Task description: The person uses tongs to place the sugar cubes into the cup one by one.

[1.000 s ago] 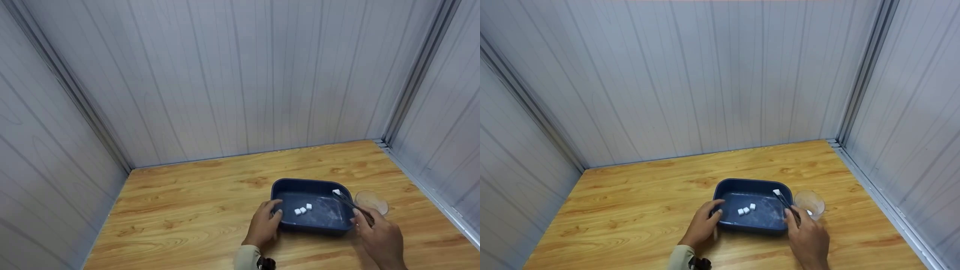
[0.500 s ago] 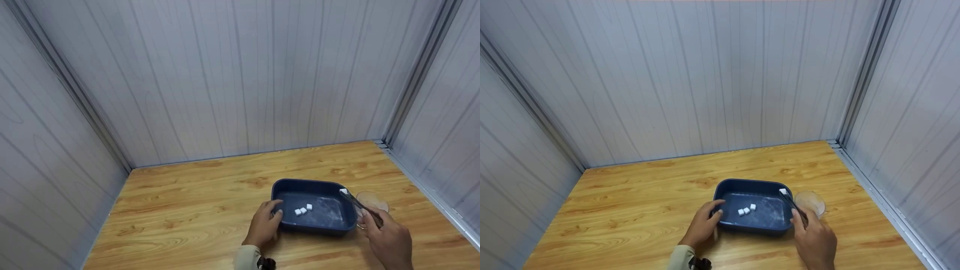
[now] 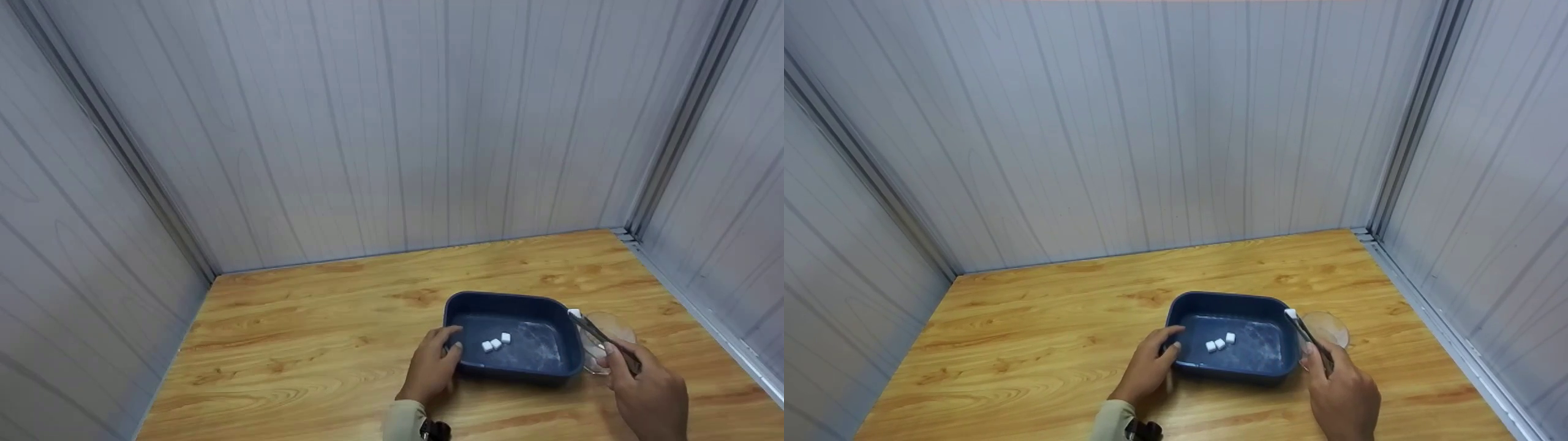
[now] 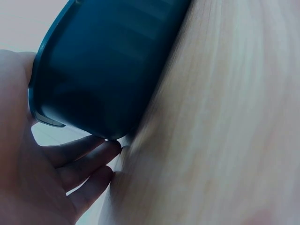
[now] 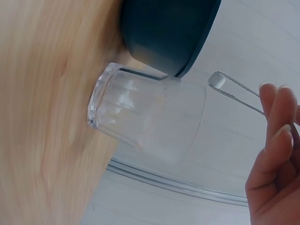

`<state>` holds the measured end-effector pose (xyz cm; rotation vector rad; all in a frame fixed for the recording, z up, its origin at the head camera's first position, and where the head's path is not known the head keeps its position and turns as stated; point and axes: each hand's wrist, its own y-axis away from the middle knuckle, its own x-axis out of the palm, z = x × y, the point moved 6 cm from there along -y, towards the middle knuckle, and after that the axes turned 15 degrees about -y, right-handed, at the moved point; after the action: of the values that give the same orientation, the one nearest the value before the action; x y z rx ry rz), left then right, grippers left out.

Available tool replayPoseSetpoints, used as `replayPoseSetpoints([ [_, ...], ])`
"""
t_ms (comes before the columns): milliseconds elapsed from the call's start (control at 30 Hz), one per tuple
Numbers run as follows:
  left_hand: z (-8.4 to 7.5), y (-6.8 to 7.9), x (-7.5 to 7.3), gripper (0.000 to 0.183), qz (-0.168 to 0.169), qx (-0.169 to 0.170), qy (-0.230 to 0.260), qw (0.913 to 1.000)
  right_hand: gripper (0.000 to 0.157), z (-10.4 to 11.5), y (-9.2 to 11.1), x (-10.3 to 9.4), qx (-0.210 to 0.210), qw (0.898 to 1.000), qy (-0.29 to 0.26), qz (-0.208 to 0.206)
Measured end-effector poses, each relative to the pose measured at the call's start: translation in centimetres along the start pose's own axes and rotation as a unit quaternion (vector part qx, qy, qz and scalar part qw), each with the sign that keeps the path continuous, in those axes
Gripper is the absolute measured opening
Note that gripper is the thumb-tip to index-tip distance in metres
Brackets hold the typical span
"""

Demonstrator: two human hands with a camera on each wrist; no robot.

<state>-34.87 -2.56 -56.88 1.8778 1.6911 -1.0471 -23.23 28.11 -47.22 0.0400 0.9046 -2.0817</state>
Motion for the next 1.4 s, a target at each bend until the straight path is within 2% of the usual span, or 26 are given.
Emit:
replayPoseSetpoints([
  [300,0.4,0.2,-0.2,0.033,-0.004,-0.007,-0.003,1.0,0.019,0.0,0.0,-0.4,0.022,0.999,0.025,-0.005],
  [667,0.5,0.3,-0.1,0.032,0.004,-0.016,0.003,0.9999,0.024,-0.3,0.0,-1.2,0.059,0.998,0.028,-0.01],
  [800,0.4,0.3,-0.2,0.032,0.003,-0.015,0.005,0.9999,0.028,-0.8,0.0,-1.7,0.086,0.995,0.044,-0.016],
  [1000,0.2,0.4,-0.2,0.032,-0.003,-0.011,0.007,0.9999,0.028,-1.3,-0.1,-2.0,0.102,0.994,0.038,-0.022],
  [1167,0.0,0.2,-0.1,0.032,-0.004,0.001,0.002,1.0,0.032,-2.0,0.1,-2.2,0.13,0.99,0.058,-0.016],
  [1400,0.1,0.1,0.0,0.032,0.002,-0.007,0.001,1.0,0.035,-2.8,0.2,-1.9,0.156,0.984,0.087,-0.002],
])
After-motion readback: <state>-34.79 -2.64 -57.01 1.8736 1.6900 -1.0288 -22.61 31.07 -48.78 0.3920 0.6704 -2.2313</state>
